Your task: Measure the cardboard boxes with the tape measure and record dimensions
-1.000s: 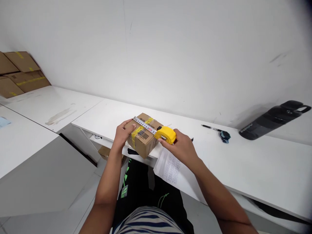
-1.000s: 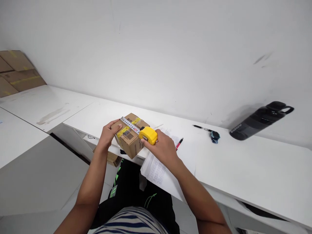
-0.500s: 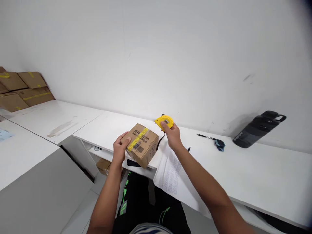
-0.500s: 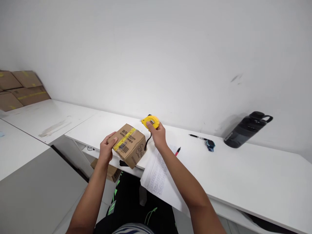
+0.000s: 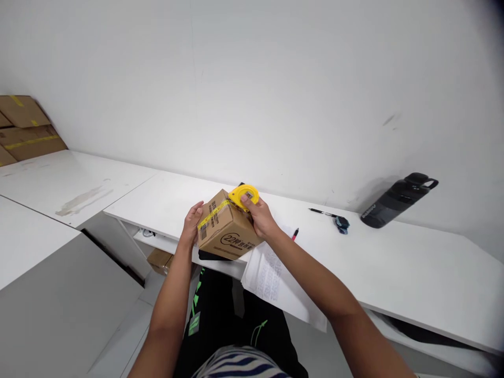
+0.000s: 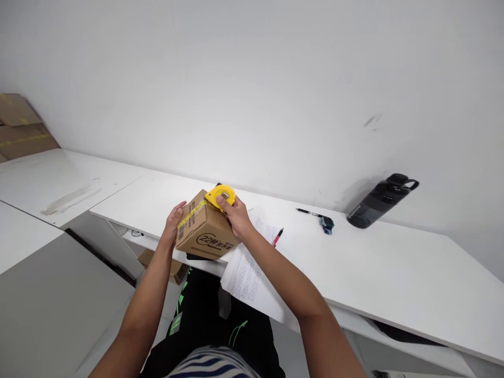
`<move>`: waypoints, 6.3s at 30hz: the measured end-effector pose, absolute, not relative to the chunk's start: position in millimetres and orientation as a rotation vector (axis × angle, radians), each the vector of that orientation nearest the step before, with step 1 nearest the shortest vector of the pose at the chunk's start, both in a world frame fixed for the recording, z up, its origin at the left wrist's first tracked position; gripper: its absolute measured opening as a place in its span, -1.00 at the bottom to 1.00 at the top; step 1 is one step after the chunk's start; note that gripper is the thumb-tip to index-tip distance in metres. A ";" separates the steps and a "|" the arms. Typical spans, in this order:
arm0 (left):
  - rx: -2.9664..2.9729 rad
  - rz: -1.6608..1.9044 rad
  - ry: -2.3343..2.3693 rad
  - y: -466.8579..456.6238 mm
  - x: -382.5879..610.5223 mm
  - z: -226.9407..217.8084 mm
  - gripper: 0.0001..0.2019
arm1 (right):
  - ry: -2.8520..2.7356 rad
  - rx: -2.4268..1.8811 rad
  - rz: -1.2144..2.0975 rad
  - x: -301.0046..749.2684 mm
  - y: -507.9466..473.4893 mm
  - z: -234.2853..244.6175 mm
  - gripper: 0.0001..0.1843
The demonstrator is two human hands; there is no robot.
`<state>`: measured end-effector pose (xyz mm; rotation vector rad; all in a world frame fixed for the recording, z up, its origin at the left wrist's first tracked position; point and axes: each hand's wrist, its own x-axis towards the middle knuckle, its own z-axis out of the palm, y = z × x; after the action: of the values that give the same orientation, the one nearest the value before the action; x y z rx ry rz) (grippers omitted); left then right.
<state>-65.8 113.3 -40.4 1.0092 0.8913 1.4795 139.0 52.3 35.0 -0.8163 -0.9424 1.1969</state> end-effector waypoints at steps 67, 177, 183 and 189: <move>1.202 1.857 1.610 63.1 -28.1 -25.6 -0.43 | -1.282 -1.146 0.655 193.4 9.9 52.2 -0.50; 1.986 0.550 0.704 55.7 87.9 -67.1 -0.66 | -1.039 -1.716 0.650 317.1 -12.5 -80.8 -0.63; 1.885 0.552 0.732 47.8 84.1 -66.3 -0.63 | -1.045 -1.755 0.382 318.4 -13.1 -88.4 -0.62; 1.667 0.717 0.721 36.5 77.4 -70.8 -0.53 | -1.243 -1.950 0.030 328.2 -8.2 -95.0 -0.51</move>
<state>77.4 36.5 -70.8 1.6671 0.7207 0.7166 328.2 -8.2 -95.0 -1.9501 -1.2428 0.0301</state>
